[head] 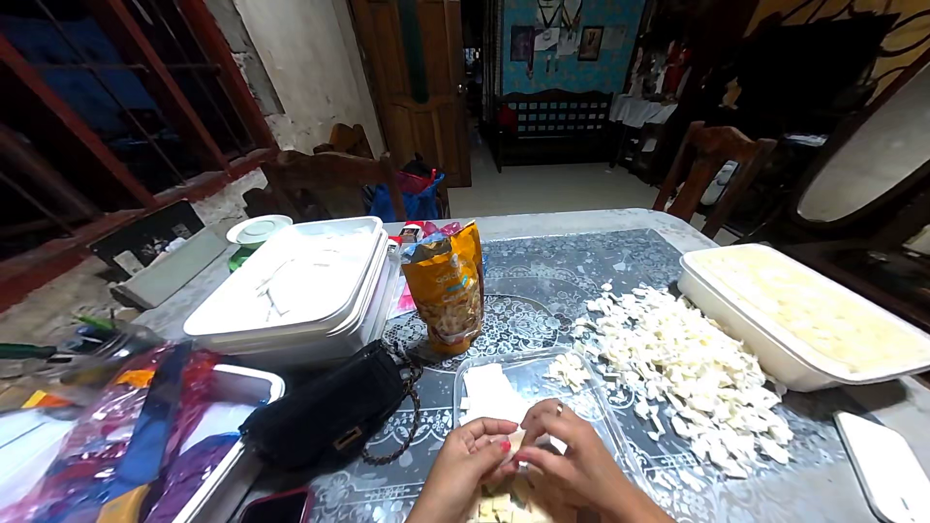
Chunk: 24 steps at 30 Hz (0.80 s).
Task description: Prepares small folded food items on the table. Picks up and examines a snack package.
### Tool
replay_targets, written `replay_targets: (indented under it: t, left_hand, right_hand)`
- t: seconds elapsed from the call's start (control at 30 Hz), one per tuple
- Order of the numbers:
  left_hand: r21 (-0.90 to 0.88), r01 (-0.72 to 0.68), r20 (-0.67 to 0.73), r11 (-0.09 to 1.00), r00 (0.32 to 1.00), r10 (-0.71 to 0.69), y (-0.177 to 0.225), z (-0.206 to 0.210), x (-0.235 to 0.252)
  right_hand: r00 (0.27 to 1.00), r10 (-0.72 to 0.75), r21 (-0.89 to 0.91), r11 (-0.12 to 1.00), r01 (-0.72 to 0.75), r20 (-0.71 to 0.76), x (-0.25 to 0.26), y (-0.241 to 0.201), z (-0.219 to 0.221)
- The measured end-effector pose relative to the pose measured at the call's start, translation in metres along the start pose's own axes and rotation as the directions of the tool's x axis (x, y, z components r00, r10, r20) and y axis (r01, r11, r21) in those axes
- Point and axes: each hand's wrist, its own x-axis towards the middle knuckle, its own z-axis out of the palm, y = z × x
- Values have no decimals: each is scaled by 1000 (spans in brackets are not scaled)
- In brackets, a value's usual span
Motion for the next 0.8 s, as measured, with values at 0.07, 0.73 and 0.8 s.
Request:
replay_targets:
  t: [0.07,0.73,0.8]
  left_hand:
    - [112,-93,35,989,995,90,-1,2,-3]
    - [330,-309,-61,892,936,346,-10,2,-2]
    - [191,-238,-91,952,962,258,-6,3,-2]
  right_hand:
    - [975,223,157,963,-217,-20,1,-7,-2]
    - [850,523,105,843,-527,66,8,-10,-14]
    - [879,466,-16,884,-467,105,6,-14,-11]
